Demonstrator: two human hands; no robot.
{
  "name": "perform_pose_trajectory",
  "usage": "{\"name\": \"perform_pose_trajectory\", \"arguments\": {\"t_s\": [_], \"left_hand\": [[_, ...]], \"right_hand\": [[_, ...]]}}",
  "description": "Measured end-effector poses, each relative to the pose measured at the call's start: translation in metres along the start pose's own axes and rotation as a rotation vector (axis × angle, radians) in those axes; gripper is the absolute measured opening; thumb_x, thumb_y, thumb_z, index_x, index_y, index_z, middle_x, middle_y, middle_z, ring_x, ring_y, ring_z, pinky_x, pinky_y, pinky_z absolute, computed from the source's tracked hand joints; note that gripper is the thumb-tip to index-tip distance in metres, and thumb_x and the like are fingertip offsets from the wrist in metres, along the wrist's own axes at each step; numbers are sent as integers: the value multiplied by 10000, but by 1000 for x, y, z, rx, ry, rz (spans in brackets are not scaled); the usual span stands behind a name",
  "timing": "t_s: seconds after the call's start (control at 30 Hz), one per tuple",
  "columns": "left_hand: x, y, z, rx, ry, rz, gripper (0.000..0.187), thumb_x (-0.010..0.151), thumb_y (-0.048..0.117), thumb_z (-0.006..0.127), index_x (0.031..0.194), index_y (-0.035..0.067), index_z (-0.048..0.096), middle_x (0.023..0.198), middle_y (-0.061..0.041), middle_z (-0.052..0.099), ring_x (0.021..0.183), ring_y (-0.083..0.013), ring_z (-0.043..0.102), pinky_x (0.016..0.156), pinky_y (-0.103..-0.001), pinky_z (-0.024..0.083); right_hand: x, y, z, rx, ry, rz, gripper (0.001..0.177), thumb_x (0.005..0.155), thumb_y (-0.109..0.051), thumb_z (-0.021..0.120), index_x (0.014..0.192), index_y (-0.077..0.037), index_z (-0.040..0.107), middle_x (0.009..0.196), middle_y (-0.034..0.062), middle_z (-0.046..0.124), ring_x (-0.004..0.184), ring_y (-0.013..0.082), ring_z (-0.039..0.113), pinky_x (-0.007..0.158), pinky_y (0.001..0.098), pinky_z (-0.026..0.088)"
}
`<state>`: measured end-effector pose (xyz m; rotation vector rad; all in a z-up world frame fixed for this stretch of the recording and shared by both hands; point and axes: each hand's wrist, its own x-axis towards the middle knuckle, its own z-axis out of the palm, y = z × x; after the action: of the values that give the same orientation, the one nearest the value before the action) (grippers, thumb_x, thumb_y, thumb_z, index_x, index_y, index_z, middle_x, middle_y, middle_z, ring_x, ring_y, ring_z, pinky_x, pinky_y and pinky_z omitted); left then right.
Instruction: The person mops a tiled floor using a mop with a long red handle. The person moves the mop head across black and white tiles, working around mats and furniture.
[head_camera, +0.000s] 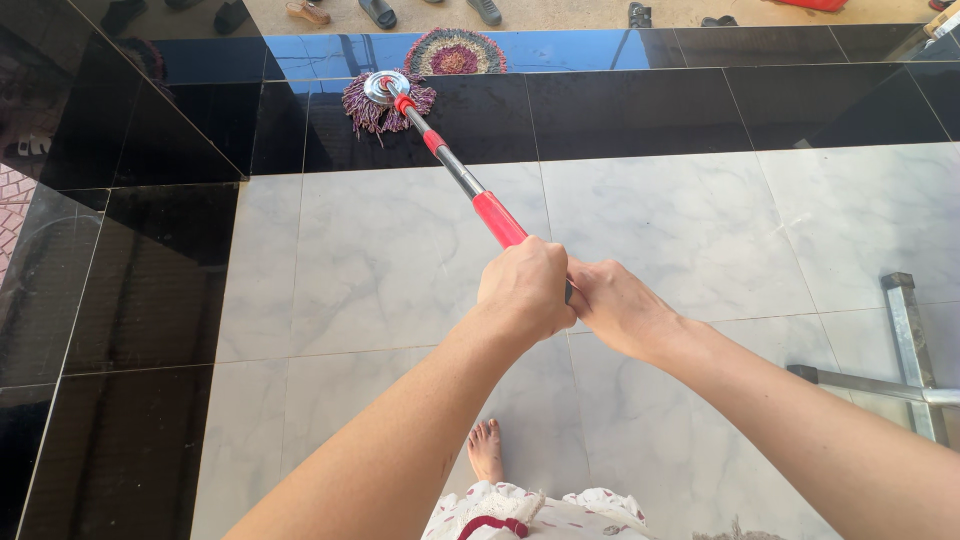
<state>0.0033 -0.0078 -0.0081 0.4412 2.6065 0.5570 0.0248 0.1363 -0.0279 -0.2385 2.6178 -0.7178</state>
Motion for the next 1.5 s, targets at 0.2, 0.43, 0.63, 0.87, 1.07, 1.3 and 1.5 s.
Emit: {"name": "perform_pose_trajectory", "arguments": {"t_s": [0.2,0.43,0.63,0.87,1.07,1.3,1.5], "left_hand": [[3,4,1,-29,20,-16,133,652,103,797,737,39,717,712,-128,715,686,-272,723,607,-390,588],[0,10,7,-36,61,-49,111,642,85,787,725,51,722,683,-113,695,653,-275,703,581,-393,573],[-3,32,6,-45,81,-130,152,632,76,784,756,34,708,692,-120,699,669,-279,713,581,-403,572],[-8,87,40,-49,128,-165,193,630,94,812,798,42,732,735,-121,715,724,-288,727,625,-406,586],[-14,139,79,-45,170,-178,216,639,100,816,837,48,746,758,-139,723,747,-303,726,656,-409,591],[-32,182,101,-39,205,-181,253,622,113,830,831,33,709,745,-133,709,731,-298,725,651,-402,594],[-56,204,113,-28,147,-164,158,611,110,783,740,34,730,663,-104,684,642,-276,699,590,-387,575]], "right_hand": [[-2,5,-5,35,19,-18,172,964,-73,475,1080,-73,601,670,74,606,605,201,511,579,398,470],[-4,6,-8,10,-5,-43,250,959,-56,447,1154,-118,590,650,57,567,588,193,488,565,399,447],[-12,23,-20,22,17,-168,224,933,-32,470,1118,-86,585,648,61,558,584,204,470,564,410,441],[-45,70,-33,51,4,-216,259,923,-45,497,1150,-106,604,652,106,620,567,230,539,592,417,470],[-84,119,-42,65,-15,-242,406,897,-20,507,1274,-150,581,662,121,635,562,260,548,596,419,481],[-129,142,-52,13,-40,-219,463,886,7,482,1310,-160,568,658,118,631,549,248,541,580,422,478],[-167,151,-47,22,2,-235,419,896,-7,485,1274,-149,598,653,113,637,536,242,555,567,423,480]]}}
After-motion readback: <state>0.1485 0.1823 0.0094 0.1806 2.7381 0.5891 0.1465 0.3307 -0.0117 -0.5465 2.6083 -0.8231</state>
